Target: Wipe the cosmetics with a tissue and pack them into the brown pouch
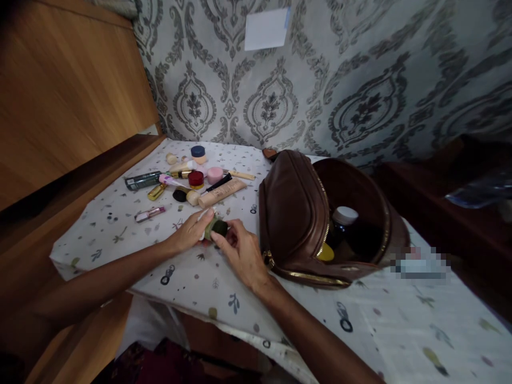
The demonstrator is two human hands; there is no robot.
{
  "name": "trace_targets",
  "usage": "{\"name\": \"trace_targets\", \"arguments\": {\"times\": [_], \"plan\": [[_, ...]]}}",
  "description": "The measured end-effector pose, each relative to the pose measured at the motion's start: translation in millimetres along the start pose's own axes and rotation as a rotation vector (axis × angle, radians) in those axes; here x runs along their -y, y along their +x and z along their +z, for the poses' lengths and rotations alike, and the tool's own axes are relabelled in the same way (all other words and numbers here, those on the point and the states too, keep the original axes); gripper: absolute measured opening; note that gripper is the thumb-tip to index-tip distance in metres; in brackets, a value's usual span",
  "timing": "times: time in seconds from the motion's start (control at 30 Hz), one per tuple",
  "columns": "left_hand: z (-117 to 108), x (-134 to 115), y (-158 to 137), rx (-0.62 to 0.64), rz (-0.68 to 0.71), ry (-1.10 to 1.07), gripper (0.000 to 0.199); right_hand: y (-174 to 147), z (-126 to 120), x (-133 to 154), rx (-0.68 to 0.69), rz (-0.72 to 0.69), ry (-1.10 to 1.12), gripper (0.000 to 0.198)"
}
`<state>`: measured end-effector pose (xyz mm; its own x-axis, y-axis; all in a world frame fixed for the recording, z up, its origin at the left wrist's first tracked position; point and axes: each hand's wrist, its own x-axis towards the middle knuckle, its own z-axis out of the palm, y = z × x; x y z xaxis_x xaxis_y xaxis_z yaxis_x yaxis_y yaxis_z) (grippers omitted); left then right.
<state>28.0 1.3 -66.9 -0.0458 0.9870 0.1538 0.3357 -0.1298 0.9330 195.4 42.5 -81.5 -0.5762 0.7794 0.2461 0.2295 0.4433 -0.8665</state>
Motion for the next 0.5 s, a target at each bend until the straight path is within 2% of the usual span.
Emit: {"name": "trace_targets", "arguments": {"times": [0.1, 0.2, 0.23, 0.37, 0.5], "plan": [[-0.3, 0.7, 0.7, 0.0, -0.018, 0.005, 0.06, -0.1, -1.7, -0.1, -0.012, -0.008, -0.008, 0.047], [-0.7, 2.2, 2.1, -0.009, -0.063, -0.025, 0.06, 0.8, 0.2, -4.2, -0.072, -0.072, 0.017, 0.067], [-0.6, 2.8, 2.3, -0.01, -0.063, -0.033, 0.06, 1.0, 1.0, -5.4, -0.074, -0.098, 0.016, 0.067], [0.2, 4.3, 1.4, 0.001, -0.05, -0.028, 0.06, 0.0, 1.6, -5.9, -0.045, -0.17, -0.01, 0.044], [0.8, 4.0, -0.7, -0.052, -0.007, 0.049, 0.056, -2.1, -0.6, -1.6, -0.024, -0.1, -0.02, 0.039]]}}
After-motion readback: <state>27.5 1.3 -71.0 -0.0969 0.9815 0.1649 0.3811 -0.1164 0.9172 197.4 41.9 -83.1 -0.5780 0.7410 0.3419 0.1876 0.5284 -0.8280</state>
